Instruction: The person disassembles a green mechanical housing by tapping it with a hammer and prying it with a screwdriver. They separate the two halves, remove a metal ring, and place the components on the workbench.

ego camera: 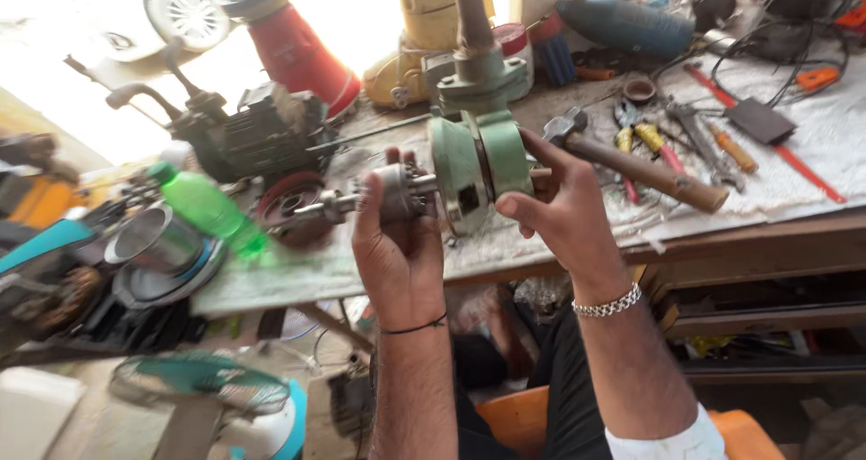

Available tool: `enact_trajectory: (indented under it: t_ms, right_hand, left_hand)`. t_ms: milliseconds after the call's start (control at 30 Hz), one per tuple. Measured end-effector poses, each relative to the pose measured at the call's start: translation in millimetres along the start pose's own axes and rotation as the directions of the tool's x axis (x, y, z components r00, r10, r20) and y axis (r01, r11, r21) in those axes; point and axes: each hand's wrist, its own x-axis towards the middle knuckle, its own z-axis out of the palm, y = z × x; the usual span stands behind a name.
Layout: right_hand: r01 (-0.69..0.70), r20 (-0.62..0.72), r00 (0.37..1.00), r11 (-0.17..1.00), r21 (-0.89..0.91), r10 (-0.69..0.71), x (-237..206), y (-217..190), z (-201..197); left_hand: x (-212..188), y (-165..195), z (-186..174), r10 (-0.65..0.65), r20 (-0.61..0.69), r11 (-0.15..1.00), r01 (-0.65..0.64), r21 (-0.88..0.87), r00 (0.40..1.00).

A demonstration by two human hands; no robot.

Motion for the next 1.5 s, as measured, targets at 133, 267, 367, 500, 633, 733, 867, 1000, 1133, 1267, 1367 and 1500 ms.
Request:
enact_trajectory:
  t_ms: [133,267,367,500,633,733,867,1000,1133,1267,1367,1500]
  right_hand:
    - [0.037,0.115,0.993,0.998,0.043,-0.042,51.6,8.7,-4.5]
    - [0.017,0.133,0.991,0.994,0.106,-0.031,107.2,46.3,-8.2]
    - [-0.055,0.091,0.995,0.987,0.152,0.041,154.5,86.2,-16.1]
    - [-0.108,0.282,0.949,0.985,-0.133,0.142,204.5,122.3,-21.5]
    - [-0.041,0.398,0.912,0.986,-0.16,0.103,209.8,120.7,-4.9]
    - [0.06,0.322,0.943,0.993,0.1,-0.089,192.7,102.5,12.1]
    - [0.114,0.215,0.968,0.99,0.079,-0.129,171.1,80.6,18.9]
    - [0.07,0.157,0.984,0.996,0.06,-0.079,155.5,85.3,28.5]
    - [0.044,0.157,0.985,0.982,0.185,-0.074,135.8,96.8,40.9]
    - [0.094,0.07,0.992,0.99,0.105,-0.102,127.6,87.4,39.4]
    - [0.068,0.14,0.987,0.991,0.116,-0.084,132.4,74.4,35.3]
    - [0.045,0.187,0.98,0.993,0.113,-0.066,141.0,70.0,37.0]
  left_hand:
    - [48.4,-19.2,7.1,0.074,0.139,0.985,-0.05,-0.167,0.988]
    - [109.1,-11.8,9.8,0.16,0.022,0.981,-0.156,-0.116,0.987]
    - [140.8,6.2,2.0,0.145,0.064,0.987,-0.14,-0.079,0.987]
    - [162.5,18.1,-10.0,0.104,0.085,0.993,-0.097,-0.073,0.991]
    - [168.9,17.0,-9.0,0.055,-0.016,0.988,-0.057,-0.141,0.998]
    - [170.5,23.7,-1.0,0.196,0.02,0.975,-0.193,-0.115,0.98]
    - [162.0,38.0,2.1,0.254,0.262,0.967,-0.241,-0.081,0.931]
    - [157.3,39.3,-2.7,0.102,0.165,0.994,-0.094,-0.054,0.981]
    - [156.5,32.2,-2.9,0.028,0.192,0.997,-0.013,-0.078,0.981]
    - [145.8,32.6,4.1,-0.009,0.33,0.995,0.043,-0.095,0.944]
    - [140.3,21.3,3.9,0.014,0.4,0.982,0.063,-0.179,0.916]
    - [160.0,14.9,-9.9,0.064,0.593,0.932,0.164,-0.324,0.803]
